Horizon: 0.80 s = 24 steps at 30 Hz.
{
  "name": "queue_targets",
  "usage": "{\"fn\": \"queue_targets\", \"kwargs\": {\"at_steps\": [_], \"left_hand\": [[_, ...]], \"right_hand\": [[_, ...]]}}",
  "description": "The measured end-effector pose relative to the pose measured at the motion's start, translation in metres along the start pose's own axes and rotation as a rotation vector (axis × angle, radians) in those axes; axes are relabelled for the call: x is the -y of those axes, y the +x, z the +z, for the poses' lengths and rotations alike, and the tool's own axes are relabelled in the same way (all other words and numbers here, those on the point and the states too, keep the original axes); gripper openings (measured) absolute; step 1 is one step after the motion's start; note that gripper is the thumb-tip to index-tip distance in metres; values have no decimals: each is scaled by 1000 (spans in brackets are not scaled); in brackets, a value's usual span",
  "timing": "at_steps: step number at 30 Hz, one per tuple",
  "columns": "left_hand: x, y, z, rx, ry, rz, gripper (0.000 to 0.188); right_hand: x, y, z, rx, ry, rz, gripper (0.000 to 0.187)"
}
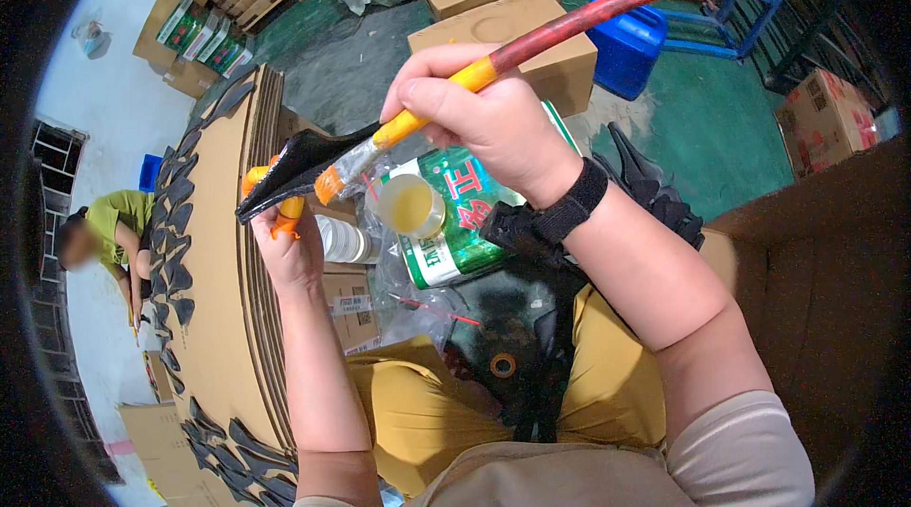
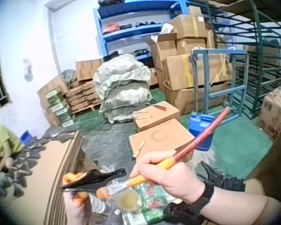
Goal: Apply yellow adhesive or primer to the edges of black plastic parts using a brush.
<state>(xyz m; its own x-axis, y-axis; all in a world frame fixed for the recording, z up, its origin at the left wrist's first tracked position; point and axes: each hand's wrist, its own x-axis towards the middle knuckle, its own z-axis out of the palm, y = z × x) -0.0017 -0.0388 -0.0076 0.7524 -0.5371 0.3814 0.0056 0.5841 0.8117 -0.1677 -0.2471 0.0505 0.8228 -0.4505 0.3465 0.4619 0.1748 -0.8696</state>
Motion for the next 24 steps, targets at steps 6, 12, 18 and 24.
{"fn": "queue_targets", "kwargs": {"at_steps": [6, 12, 18, 24], "left_hand": [[0, -3, -4, 11, -105, 23, 45], [-4, -5, -3, -1, -146, 26, 36], [-8, -7, 2, 29, -181, 11, 34], [-13, -9, 1, 45, -269, 12, 28]], "right_hand": [[-3, 2, -4, 17, -144, 0, 21], [-5, 1, 5, -23, 81, 9, 18], [-16, 3, 10, 11, 119, 16, 19], [-29, 6, 6, -48, 140, 58, 19]]}}
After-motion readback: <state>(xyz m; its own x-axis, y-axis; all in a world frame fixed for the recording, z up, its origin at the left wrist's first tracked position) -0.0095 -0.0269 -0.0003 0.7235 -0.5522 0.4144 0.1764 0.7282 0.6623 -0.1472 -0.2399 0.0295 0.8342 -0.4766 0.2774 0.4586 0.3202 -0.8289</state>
